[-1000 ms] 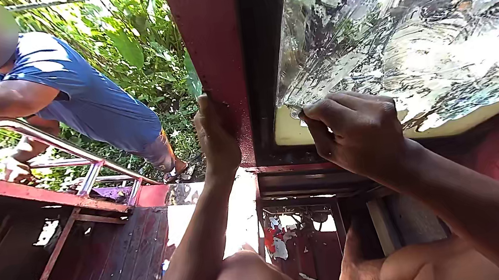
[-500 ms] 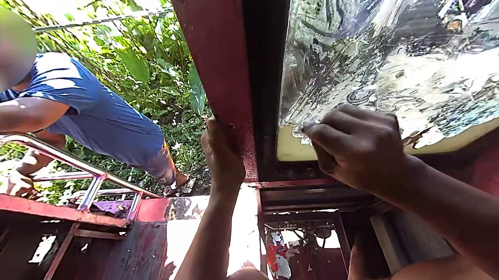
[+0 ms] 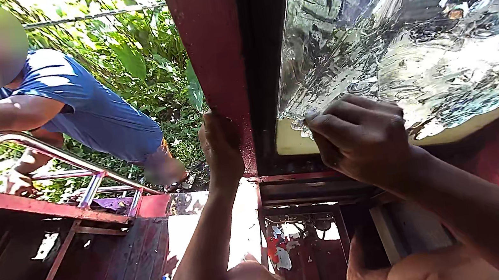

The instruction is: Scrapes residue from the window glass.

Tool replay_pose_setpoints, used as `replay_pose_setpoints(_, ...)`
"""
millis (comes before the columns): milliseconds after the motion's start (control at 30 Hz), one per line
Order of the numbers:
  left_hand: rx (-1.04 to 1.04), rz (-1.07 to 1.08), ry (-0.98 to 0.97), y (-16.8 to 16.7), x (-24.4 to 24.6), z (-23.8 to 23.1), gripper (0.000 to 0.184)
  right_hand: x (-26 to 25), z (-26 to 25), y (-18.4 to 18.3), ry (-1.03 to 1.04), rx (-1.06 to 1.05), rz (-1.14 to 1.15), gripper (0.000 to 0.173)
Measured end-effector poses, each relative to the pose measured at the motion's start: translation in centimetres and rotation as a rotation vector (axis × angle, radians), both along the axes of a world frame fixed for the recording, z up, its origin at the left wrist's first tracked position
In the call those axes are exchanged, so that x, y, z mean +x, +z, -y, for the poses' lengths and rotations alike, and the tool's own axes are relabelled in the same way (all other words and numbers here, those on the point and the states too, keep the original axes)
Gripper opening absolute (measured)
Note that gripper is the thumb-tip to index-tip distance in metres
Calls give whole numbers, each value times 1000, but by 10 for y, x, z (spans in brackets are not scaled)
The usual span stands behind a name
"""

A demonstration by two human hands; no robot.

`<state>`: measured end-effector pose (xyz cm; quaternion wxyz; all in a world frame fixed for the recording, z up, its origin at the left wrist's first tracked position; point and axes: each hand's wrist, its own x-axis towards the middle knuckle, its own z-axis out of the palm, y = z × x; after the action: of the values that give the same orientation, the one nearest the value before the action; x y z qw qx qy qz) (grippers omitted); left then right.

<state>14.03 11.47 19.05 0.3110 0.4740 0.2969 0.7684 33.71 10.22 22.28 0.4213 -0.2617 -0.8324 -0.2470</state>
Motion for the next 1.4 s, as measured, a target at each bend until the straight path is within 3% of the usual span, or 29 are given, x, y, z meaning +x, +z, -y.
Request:
replay_pose_setpoints(200, 0, -9, -10, -1, -1, -1, 43, 5, 4, -1, -95, -74, -16, 17)
replay_pose_setpoints(533, 23, -35, -8, 0, -2, -2, 45, -3, 14, 0, -301, -195, 67, 30)
replay_pose_setpoints(1000, 52, -15, -25, 1, -1, -2, 43, -16, 15, -7, -288, -241, 93, 13)
replay_pose_setpoints(1400, -9, 4, 30, 4, 3, -1, 42, -23, 15, -8, -315, -220, 76, 18)
